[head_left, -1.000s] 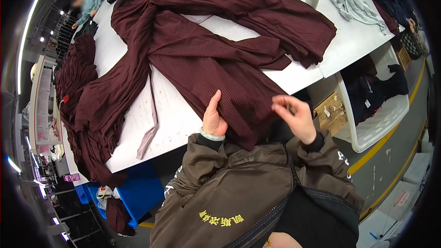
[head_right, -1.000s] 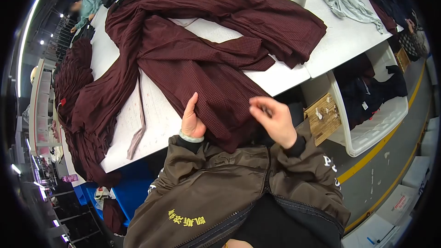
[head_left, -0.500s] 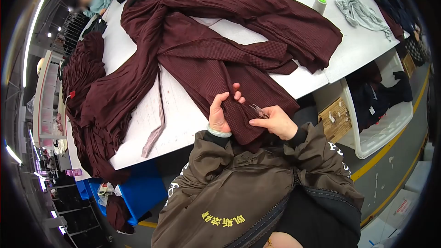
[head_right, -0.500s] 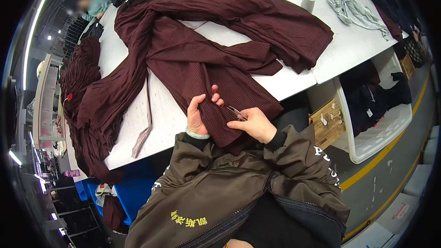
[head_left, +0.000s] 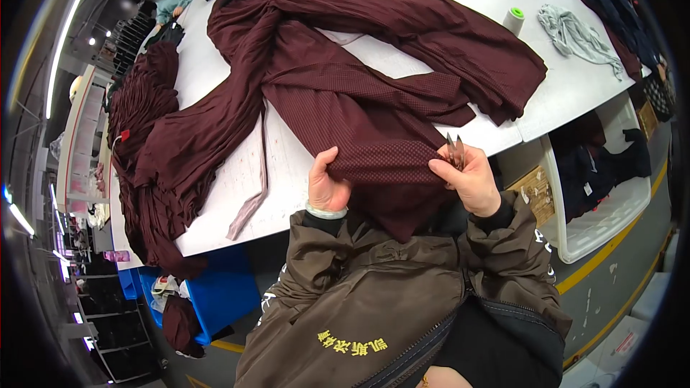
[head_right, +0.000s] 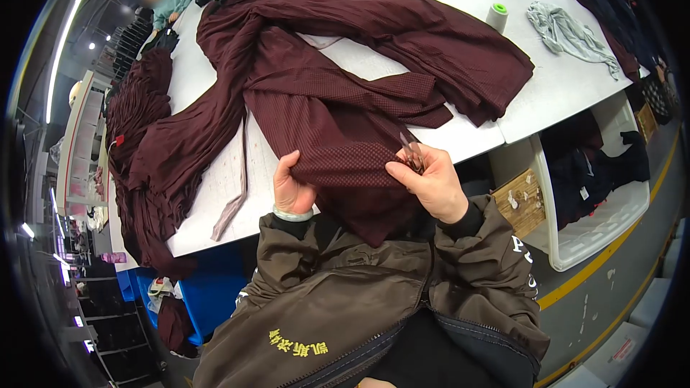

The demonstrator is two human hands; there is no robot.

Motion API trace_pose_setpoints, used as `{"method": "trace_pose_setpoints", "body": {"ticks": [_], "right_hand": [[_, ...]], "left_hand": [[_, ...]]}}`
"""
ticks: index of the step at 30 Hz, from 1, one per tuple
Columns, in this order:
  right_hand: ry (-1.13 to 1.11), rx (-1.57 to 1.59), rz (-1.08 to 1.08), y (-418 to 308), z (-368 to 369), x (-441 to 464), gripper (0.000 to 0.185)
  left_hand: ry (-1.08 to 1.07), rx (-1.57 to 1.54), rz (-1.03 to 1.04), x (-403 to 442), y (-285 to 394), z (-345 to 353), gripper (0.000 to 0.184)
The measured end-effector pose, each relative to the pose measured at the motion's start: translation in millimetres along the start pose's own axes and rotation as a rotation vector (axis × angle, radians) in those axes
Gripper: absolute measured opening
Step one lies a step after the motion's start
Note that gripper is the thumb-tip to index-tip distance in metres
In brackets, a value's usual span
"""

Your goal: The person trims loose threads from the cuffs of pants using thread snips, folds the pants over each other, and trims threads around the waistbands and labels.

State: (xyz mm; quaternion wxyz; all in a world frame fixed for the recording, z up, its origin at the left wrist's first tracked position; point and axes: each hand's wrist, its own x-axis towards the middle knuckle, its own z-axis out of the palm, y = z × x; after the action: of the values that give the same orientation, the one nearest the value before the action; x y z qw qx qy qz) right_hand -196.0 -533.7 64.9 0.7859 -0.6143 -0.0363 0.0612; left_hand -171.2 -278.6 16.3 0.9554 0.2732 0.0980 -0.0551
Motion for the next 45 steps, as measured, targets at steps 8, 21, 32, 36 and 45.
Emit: {"method": "trace_pose_setpoints", "body": {"ticks": [8, 21, 32, 36, 45], "right_hand": [[0.110, -0.252, -0.265, -18, -14, -20, 0.010], [0.216, 0.221, 0.273, 21, 8, -22, 0.005], [0.147, -0.082, -0.254, 7, 25, -30, 0.015], [0.152, -0.091, -0.372, 25, 19, -20, 0.014], [0.105, 0.429, 0.146, 23, 9, -13, 0.011]], "left_hand": [[-0.041, 0.570, 0.370, -57, 29, 35, 0.014], [-0.428, 1.524, 0.624, -57, -55, 89, 0.025], [-0.390, 1.345, 0.640, -46, -55, 83, 0.019], [-0.528, 1.401, 0.660, -42, -49, 78, 0.021], [-0.147, 0.590, 0.008, -35, -42, 77, 0.016]]}}
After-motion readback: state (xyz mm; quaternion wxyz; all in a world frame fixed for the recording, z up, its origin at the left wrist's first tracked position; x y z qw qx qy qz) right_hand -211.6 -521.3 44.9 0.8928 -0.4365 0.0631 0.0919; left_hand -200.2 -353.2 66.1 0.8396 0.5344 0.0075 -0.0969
